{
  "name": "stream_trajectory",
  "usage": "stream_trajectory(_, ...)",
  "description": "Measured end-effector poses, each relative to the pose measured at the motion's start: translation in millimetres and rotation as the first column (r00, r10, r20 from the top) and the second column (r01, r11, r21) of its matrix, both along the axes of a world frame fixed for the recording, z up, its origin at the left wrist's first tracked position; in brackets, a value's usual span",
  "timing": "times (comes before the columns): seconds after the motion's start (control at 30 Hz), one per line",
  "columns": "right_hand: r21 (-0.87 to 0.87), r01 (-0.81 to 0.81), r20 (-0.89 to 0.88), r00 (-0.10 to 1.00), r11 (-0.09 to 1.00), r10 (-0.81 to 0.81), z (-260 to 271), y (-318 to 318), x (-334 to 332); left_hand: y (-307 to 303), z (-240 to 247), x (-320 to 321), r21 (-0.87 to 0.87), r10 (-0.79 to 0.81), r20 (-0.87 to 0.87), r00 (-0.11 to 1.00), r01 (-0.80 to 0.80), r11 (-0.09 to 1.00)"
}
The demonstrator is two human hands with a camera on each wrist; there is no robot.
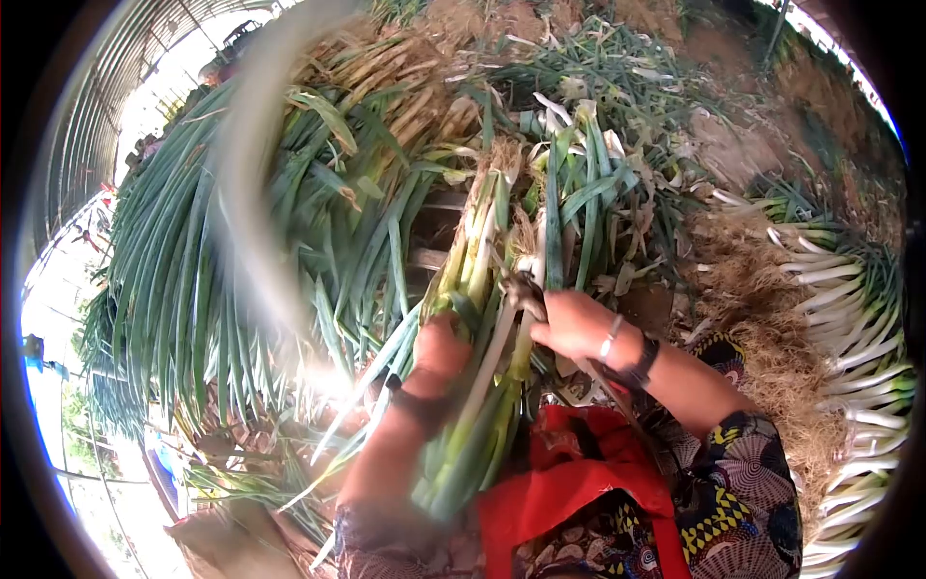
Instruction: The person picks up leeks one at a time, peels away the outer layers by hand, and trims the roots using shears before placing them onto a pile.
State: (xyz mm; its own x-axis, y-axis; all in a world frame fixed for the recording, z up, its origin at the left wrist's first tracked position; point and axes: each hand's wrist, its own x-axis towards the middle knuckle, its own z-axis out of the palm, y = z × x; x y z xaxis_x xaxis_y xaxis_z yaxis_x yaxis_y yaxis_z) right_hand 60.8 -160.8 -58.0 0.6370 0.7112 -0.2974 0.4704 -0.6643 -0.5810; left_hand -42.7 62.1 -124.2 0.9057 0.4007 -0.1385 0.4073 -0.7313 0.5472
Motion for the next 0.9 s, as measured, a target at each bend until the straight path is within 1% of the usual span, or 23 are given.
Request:
stream_trajectory(0.03, 0.011, 0.025, 0.025, 0.999, 1.000, -0.026, 0, 6, 9, 2, 7, -1, 0.001, -0.053, 0.004, 0.999, 0.053, 0.999)
stream_trajectory(0.07, 0.024, 0.052, 0.051, 0.997, 0.998, -0.053, 3, 15, 27, 3, 14, -3, -0.039, -0.045, -0.009, 0.999, 0.045, 0.998)
stream_trajectory(0.1, 0.010, 0.135, 0.151, 0.979, 0.991, -0.135, -32, 24, 57, 4, 20, -4, -0.079, -0.038, -0.019, 0.999, 0.036, 0.996)
stream_trajectory(0.13, 0.017, 0.243, 0.049, 0.969, 0.970, -0.244, -17, 25, 57, 4, 26, -5, -0.121, -0.028, -0.026, 0.999, 0.025, 0.992)
stream_trajectory(0.17, 0.019, 0.355, -0.046, 0.934, 0.935, -0.354, -1, 25, 57, 6, 32, -7, -0.089, -0.050, -0.021, 0.999, 0.048, 0.995)
stream_trajectory(0.2, 0.098, 0.325, 0.086, 0.939, 0.941, -0.333, -17, 25, 58, 7, 37, -6, -0.075, -0.057, -0.019, 0.998, 0.056, 0.996)
stream_trajectory(0.27, 0.039, 0.125, 0.099, 0.987, 0.991, -0.128, -17, 11, 31, -2, 38, -13, -0.078, -0.057, -0.037, 0.998, 0.054, 0.996)
stream_trajectory(0.3, 0.085, 0.097, 0.119, 0.987, 0.992, -0.106, -19, 7, 25, -3, 23, -11, -0.057, -0.093, -0.026, 0.995, 0.091, 0.994)
stream_trajectory(0.33, 0.065, 0.193, 0.105, 0.974, 0.979, -0.199, -27, 0, 30, -10, 16, -16, -0.092, -0.155, -0.018, 0.988, 0.153, 0.984)
stream_trajectory(0.37, 0.049, 0.291, 0.087, 0.952, 0.955, -0.295, -39, -7, 40, -19, 21, -18, -0.120, -0.218, -0.012, 0.976, 0.215, 0.969)
stream_trajectory(0.4, 0.049, 0.385, 0.088, 0.918, 0.922, -0.388, -39, -9, 52, -18, 29, -13, -0.131, -0.281, 0.013, 0.960, 0.280, 0.951)
stream_trajectory(0.43, 0.044, 0.424, 0.110, 0.898, 0.905, -0.426, -42, -13, 53, -7, 34, -12, -0.278, -0.287, 0.011, 0.958, 0.279, 0.919)
stream_trajectory(0.47, 0.092, 0.360, 0.136, 0.919, 0.928, -0.370, -42, -20, 46, 6, 32, -8, -0.182, -0.218, -0.026, 0.976, 0.209, 0.961)
stream_trajectory(0.53, 0.050, 0.273, 0.026, 0.961, 0.961, -0.275, -11, -27, 19, 35, 8, 6, 0.019, -0.096, -0.089, 0.991, 0.098, 0.995)
stream_trajectory(0.57, 0.073, 0.242, 0.044, 0.968, 0.968, -0.246, -18, -30, 12, 50, -11, 9, 0.117, -0.029, 0.022, 0.999, 0.026, 0.993)
stream_trajectory(0.6, 0.095, 0.211, 0.062, 0.974, 0.973, -0.218, -20, -32, 2, 55, -19, 11, 0.206, 0.027, 0.138, 0.990, -0.055, 0.977)
stream_trajectory(0.63, 0.113, 0.191, 0.041, 0.980, 0.975, -0.196, -20, -35, -8, 54, -30, 14, 0.293, 0.084, 0.172, 0.981, -0.133, 0.947)
stream_trajectory(0.67, 0.108, 0.175, -0.063, 0.984, 0.979, -0.169, -14, -37, -18, 53, -34, 16, 0.238, 0.095, 0.085, 0.992, -0.113, 0.965)
stream_trajectory(0.73, 0.065, 0.093, -0.061, 0.994, 0.994, -0.089, 6, -36, -41, 54, -42, 23, 0.121, 0.101, -0.092, 0.991, -0.090, 0.989)
stream_trajectory(0.77, 0.081, 0.052, -0.039, 0.998, 0.995, -0.049, 3, -37, -51, 58, -52, 28, 0.092, 0.109, -0.154, 0.982, -0.096, 0.991)
stream_trajectory(0.8, 0.095, 0.013, -0.015, 1.000, 0.995, -0.012, 2, -38, -60, 55, -48, 28, 0.088, 0.098, -0.156, 0.983, -0.085, 0.992)
stream_trajectory(0.83, 0.076, -0.020, -0.045, 0.999, 0.997, 0.024, 5, -38, -69, 53, -44, 27, 0.083, 0.085, -0.159, 0.984, -0.072, 0.994)
stream_trajectory(0.9, 0.095, -0.100, -0.027, 0.994, 0.990, 0.103, 0, -40, -82, 50, -37, 24, 0.087, 0.082, -0.161, 0.984, -0.069, 0.994)
